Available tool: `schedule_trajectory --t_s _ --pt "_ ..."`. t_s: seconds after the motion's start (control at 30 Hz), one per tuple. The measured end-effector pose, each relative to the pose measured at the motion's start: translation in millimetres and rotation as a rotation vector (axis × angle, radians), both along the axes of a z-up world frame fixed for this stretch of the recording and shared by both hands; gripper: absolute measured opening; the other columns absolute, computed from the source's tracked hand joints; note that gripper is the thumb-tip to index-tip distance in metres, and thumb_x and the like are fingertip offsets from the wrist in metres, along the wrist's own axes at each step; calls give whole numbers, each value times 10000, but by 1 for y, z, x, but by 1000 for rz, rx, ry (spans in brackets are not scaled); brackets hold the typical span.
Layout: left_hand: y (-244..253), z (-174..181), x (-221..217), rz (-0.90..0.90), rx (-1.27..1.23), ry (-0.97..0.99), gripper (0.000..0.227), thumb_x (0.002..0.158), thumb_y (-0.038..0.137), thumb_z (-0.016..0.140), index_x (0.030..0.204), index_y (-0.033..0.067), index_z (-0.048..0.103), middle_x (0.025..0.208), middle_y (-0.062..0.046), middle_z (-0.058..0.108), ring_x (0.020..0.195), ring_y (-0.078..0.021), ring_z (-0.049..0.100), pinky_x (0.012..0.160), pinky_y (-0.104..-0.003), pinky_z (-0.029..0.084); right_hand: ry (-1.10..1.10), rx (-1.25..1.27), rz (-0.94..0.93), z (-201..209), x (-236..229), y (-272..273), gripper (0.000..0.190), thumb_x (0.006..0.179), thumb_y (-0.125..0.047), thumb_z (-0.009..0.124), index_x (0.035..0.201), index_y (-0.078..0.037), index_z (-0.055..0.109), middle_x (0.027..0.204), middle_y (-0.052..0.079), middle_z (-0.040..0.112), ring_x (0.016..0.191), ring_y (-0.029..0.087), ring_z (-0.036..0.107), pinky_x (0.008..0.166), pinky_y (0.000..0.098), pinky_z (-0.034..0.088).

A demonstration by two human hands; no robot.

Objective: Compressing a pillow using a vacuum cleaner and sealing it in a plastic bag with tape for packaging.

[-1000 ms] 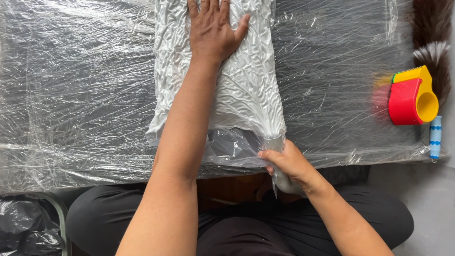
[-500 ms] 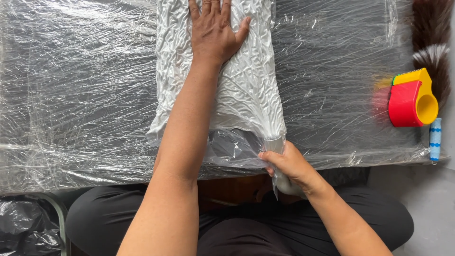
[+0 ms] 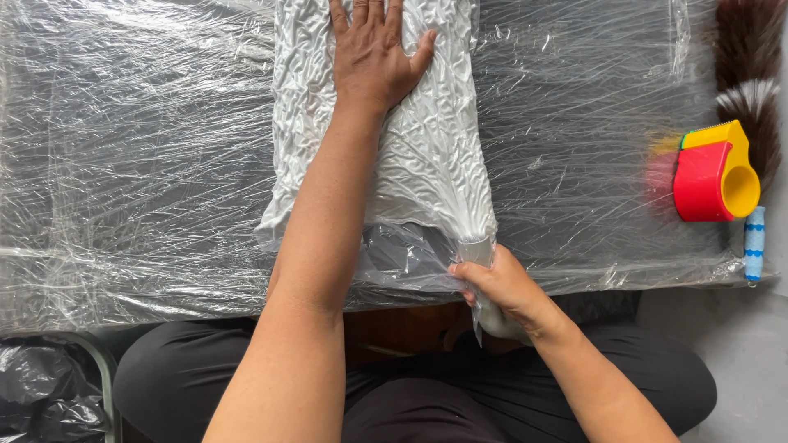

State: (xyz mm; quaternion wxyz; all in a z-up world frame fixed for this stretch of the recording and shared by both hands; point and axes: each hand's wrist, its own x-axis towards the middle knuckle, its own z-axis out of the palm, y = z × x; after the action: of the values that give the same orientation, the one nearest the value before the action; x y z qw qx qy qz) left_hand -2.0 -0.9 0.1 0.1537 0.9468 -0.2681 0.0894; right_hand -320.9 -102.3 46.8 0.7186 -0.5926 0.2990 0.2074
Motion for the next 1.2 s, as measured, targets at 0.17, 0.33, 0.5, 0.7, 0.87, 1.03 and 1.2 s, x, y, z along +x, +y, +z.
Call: schedule_trajectory --t_s 0.17,0.33,0.5,0.7,0.87,1.03,1.2 --pt "0 -4 1 -12 -30 -23 822 1063 653 332 1623 52 313 1671 -161 211 1535 -315 99 1210 -543 -62 11 -21 11 1 0 0 87 853 -25 671 902 25 619 657 104 586 529 166 531 477 290 461" --pt "0 -7 3 -11 -25 -16 838 1052 659 290 1619 42 320 1670 -169 211 1535 -314 88 1207 -543 -81 5 -3 6 -2 0 -1 78 852 -20 672 893 17 616 654 104 585 521 169 527 478 288 454" --pt "0 -3 4 -19 7 19 841 1055 662 268 1634 52 255 1688 -172 167 1546 -304 52 1203 -546 -109 -19 -17 23 -2 1 -1 76 841 -33 671 878 10 620 634 97 583 520 168 533 488 289 460" --pt "-1 -12 6 -13 -17 -40 838 1058 661 303 1628 47 299 1681 -166 180 1542 -281 54 1209 -550 -111 23 -12 -4 -4 0 -1 87 843 -12 677 891 29 618 669 116 583 534 184 526 476 308 458" --pt "-2 -10 8 -2 -11 -47 840 1034 656 263 1612 50 325 1673 -164 183 1542 -267 57 1216 -560 -105 10 -19 -2 -2 1 -1 97 840 -19 673 905 40 631 637 125 585 529 183 526 474 314 455" --pt "-3 -13 7 5 -11 -38 858 1014 675 221 1596 55 337 1668 -174 200 1543 -260 65 1209 -568 -111 40 -10 -28 -3 -1 0 164 844 -3 671 989 58 627 698 134 597 543 180 522 481 304 455" --pt "-4 -14 9 6 2 -39 857 1016 674 245 1587 41 337 1659 -199 233 1541 -288 92 1203 -593 -96 37 5 -42 -3 0 1 136 840 2 679 956 47 625 719 130 599 541 180 517 468 309 447"
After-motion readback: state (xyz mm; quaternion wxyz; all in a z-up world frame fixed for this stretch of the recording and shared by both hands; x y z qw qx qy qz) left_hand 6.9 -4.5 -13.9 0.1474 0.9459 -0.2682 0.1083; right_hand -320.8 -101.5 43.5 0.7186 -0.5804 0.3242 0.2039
